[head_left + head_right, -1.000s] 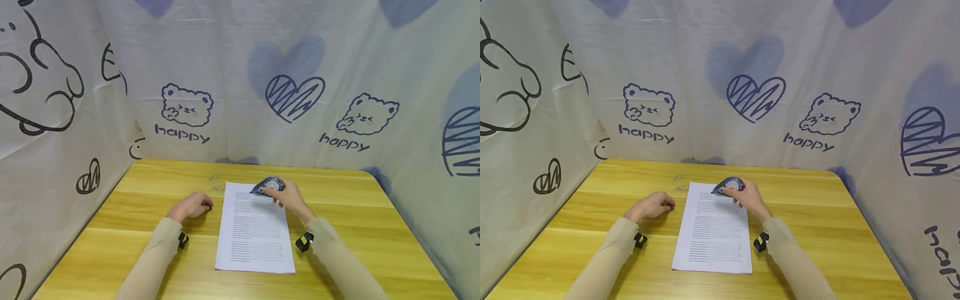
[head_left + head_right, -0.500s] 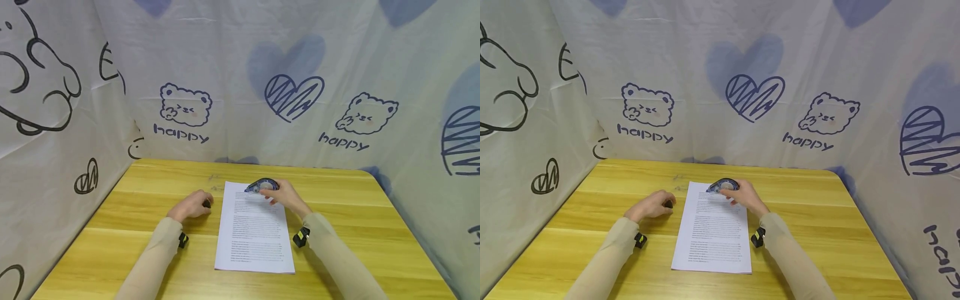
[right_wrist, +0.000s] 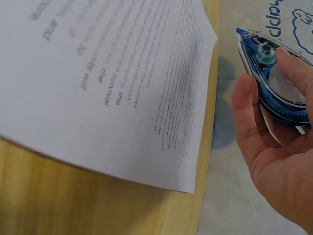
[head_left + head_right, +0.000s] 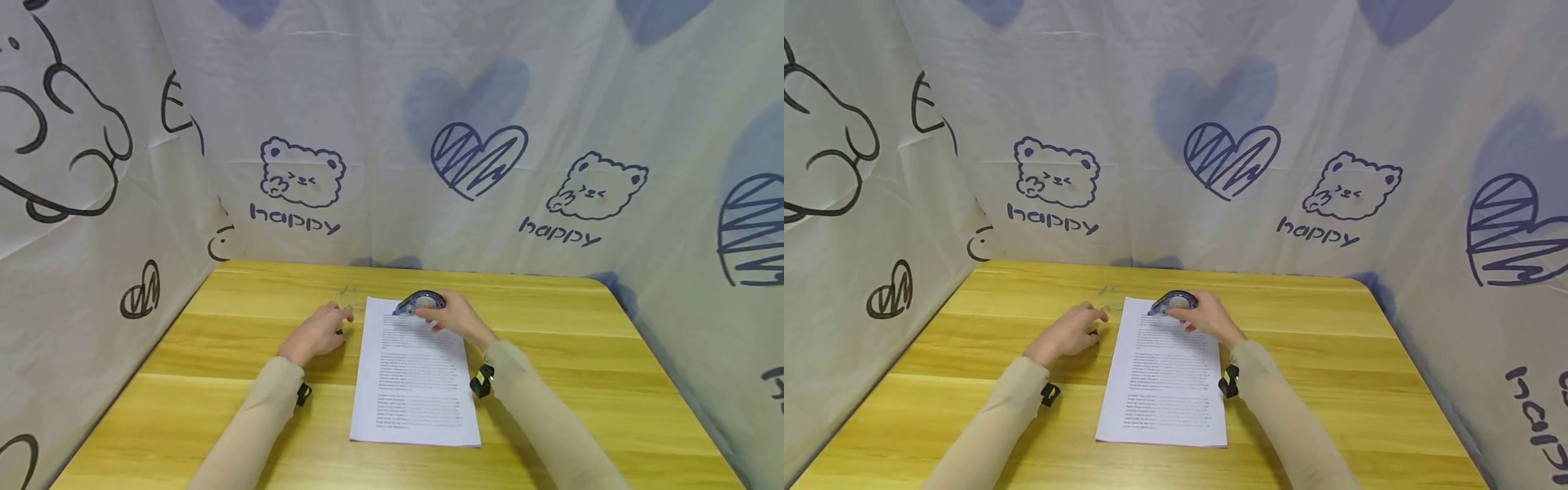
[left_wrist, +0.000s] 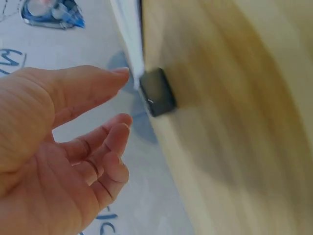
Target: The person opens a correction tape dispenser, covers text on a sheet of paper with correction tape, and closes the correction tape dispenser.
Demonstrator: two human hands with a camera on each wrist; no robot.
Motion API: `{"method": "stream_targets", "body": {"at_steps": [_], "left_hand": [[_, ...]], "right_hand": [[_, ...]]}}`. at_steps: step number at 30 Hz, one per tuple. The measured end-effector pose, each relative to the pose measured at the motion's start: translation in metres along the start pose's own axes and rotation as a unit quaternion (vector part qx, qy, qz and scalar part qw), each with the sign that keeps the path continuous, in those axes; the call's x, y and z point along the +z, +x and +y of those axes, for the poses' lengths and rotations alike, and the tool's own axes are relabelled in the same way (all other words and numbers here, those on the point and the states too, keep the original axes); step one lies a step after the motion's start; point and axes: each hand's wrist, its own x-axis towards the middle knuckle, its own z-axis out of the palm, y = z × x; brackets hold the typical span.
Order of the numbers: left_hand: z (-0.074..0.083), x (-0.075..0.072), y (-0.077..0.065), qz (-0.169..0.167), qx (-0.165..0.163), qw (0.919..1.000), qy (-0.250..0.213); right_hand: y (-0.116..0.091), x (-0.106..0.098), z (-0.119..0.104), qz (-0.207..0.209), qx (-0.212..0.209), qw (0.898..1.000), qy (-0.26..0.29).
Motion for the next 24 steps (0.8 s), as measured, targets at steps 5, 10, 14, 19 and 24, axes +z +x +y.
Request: {"method": "stream_targets", "body": {"at_steps": [5,10,14,19,24], "left_hand": [[0.018,0.001,0.005,0.029,0.038,0.9987,0.016],[0.027,0.013,0.012,-0.004,0.071,0.9968,0.036],[0.033,0.021,0.015,-0.036,0.056,0.9963,0.055],[0.038,0.029,0.017,-0.064,0.043,0.994,0.078],[0.041,0.031,0.02,-0.075,0.038,0.9925,0.088]], "right_hand": [[0.006,0.004,-0.003,0.005,0.005,1.0,-0.008],[0.011,0.008,-0.003,0.0,0.001,1.0,0.002],[0.015,0.01,0.0,0.004,-0.003,1.0,0.011],[0.019,0.01,0.004,0.017,0.001,1.0,-0.014],[0.023,0.01,0.009,0.035,0.006,0.998,-0.051]]}}
